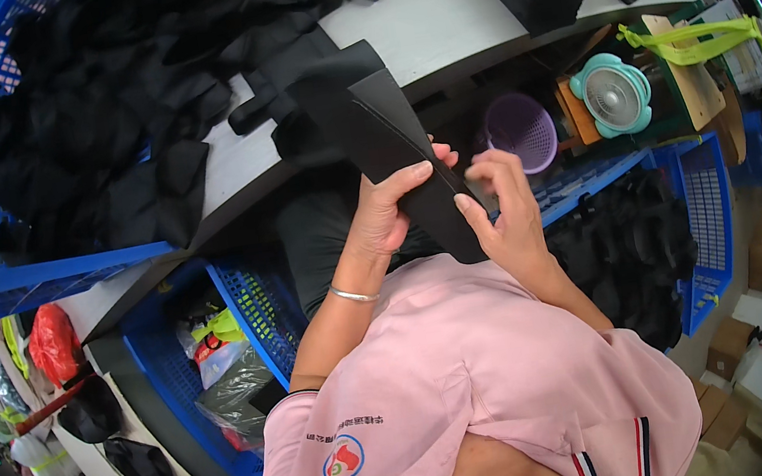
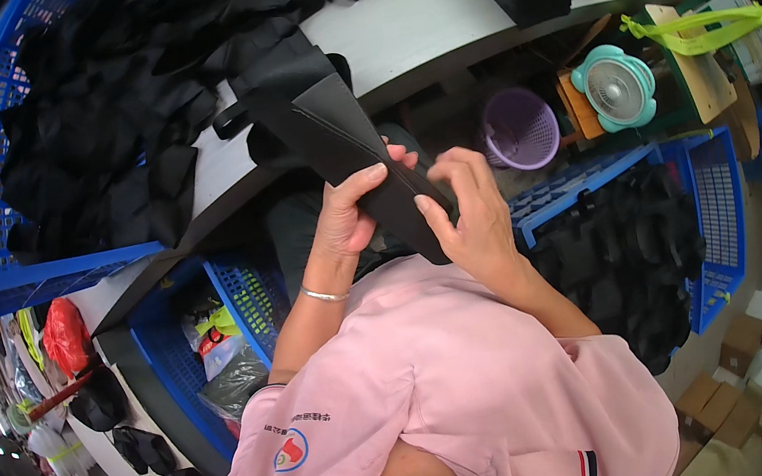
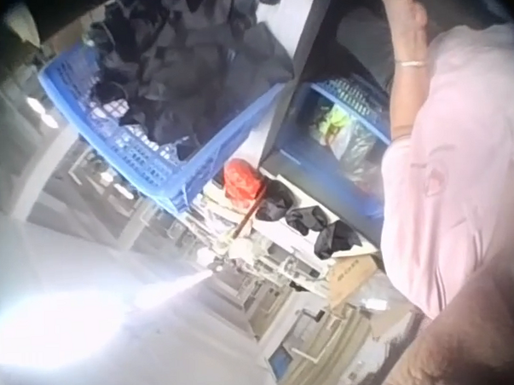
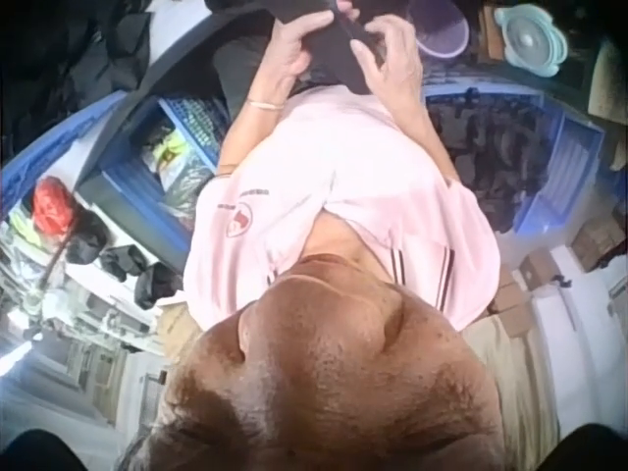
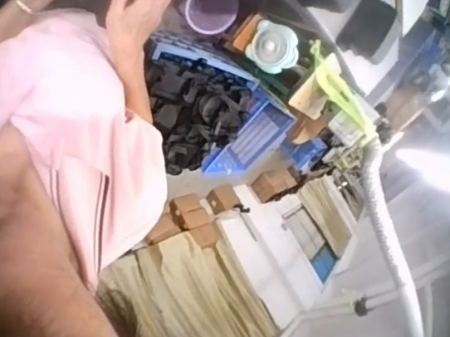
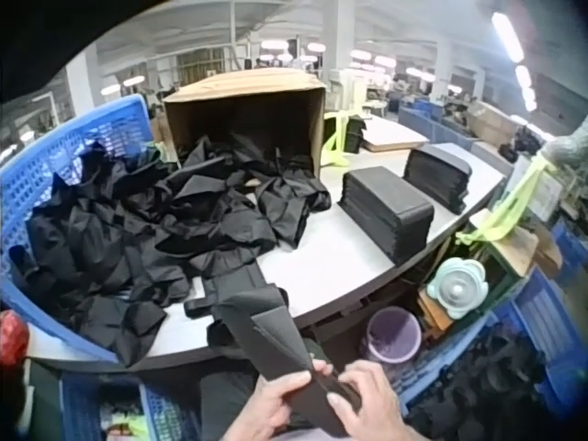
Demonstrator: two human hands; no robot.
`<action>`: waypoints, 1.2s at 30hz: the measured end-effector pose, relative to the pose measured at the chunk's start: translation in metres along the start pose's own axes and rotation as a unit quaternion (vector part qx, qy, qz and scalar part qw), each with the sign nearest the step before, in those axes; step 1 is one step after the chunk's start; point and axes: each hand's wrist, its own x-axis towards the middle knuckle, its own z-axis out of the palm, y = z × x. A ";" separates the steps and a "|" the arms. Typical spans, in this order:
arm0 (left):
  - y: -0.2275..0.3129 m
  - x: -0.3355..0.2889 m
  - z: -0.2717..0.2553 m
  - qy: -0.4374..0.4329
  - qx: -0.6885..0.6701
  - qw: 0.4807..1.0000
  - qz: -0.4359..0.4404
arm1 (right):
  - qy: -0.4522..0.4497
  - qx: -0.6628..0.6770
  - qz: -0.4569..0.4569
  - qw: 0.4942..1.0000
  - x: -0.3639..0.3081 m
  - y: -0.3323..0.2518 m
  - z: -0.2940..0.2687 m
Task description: Inspecting, folding, and organizing black fabric components at a manufacturing workstation.
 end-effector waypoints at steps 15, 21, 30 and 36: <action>0.045 -0.028 -0.048 0.325 0.689 0.524 0.380 | -0.160 0.195 0.107 0.962 0.001 0.033 0.021; 0.075 0.018 -0.062 0.236 0.686 0.590 0.353 | -0.144 -0.067 -0.004 0.987 0.014 0.017 0.039; 0.045 -0.005 0.008 -0.068 0.739 0.576 0.343 | -0.021 -0.108 -0.151 0.982 0.066 0.036 0.094; 0.052 -0.020 -0.004 -0.005 0.713 0.572 0.406 | -0.112 0.081 -0.133 0.981 0.085 0.042 0.108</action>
